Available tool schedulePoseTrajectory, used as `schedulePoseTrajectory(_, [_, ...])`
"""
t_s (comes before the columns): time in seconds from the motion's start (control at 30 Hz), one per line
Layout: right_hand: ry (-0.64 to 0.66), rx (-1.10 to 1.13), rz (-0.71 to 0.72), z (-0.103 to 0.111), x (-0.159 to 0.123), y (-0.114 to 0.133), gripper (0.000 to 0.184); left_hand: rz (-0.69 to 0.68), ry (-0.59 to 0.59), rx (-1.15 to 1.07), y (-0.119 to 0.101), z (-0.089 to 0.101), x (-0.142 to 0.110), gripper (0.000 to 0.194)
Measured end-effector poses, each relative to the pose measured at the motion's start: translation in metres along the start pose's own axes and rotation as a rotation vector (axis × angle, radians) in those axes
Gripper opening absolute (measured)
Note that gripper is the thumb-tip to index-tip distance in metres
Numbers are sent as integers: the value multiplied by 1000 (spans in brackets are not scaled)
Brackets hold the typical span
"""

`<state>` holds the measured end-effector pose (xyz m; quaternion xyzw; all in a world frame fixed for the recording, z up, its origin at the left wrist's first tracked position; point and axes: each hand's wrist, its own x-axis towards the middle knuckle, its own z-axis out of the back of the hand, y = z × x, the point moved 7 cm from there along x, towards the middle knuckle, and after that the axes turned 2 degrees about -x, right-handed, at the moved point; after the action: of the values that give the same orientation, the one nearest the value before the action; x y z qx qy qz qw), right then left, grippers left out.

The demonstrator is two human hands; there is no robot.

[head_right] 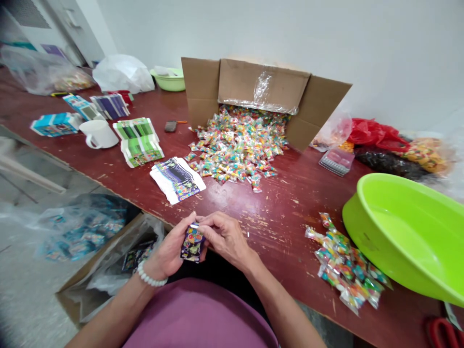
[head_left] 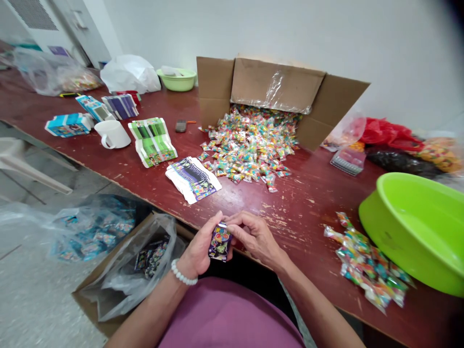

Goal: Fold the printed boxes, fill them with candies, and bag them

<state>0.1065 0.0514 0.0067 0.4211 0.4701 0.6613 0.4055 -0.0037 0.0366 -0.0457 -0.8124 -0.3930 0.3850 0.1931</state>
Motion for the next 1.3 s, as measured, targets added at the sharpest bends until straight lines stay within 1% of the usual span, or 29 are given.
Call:
schedulePoseTrajectory(0.1, [-24,207,-227,-6,1,-18,23,-76,-24,56,-3,0,0,54])
schedulePoseTrajectory(0.2, [-4,307,-313,-12,5,-24,29,-100,7,109,-3,-2,0,66])
schedulePoseTrajectory(0.33, [5,331,-391,-14,6,-28,31,-79,1,170,-1,2,1,75])
schedulePoseTrajectory(0.43, [-12,306,-354,-13,7,-26,30,-73,-54,212,1,8,2,74])
schedulePoseTrajectory(0.53, [-36,294,-347,-12,7,-25,30,-83,-95,247,3,13,3,74])
schedulePoseTrajectory(0.6, [-6,306,-352,-14,7,-24,31,-76,-93,251,2,14,3,72])
schedulePoseTrajectory(0.67, [60,305,-321,-17,5,-21,29,-67,-72,202,1,13,2,62])
schedulePoseTrajectory(0.73, [90,241,-225,-19,2,-16,24,-39,-15,93,-1,10,3,49])
schedulePoseTrajectory(0.8, [45,132,-99,-19,-3,-13,16,5,43,-16,0,7,4,43])
schedulePoseTrajectory(0.83, [19,73,-48,-20,-5,-13,14,21,54,-52,1,7,5,42])
schedulePoseTrajectory(0.9, [20,-40,14,-27,-9,-14,22,-3,23,-79,0,13,6,39])
schedulePoseTrajectory(0.97, [92,-125,47,-37,-7,-17,35,-103,-52,-48,-9,24,3,38])
schedulePoseTrajectory(1.03, [120,-181,43,-39,6,-23,40,-238,-150,69,-24,41,-8,40])
schedulePoseTrajectory(1.1, [54,-259,-2,-30,29,-33,35,-359,-293,266,-44,67,-26,46])
schedulePoseTrajectory(1.17, [-60,-414,-60,-16,60,-46,29,-459,-482,510,-65,100,-50,48])
schedulePoseTrajectory(1.2, [-106,-514,-86,-10,75,-52,28,-504,-561,649,-76,115,-62,46])
schedulePoseTrajectory(1.23, [-140,-559,-102,-5,90,-58,28,-510,-618,804,-83,128,-72,45])
schedulePoseTrajectory(1.3, [-181,-625,-128,-2,114,-69,30,-468,-729,1018,-90,151,-84,47])
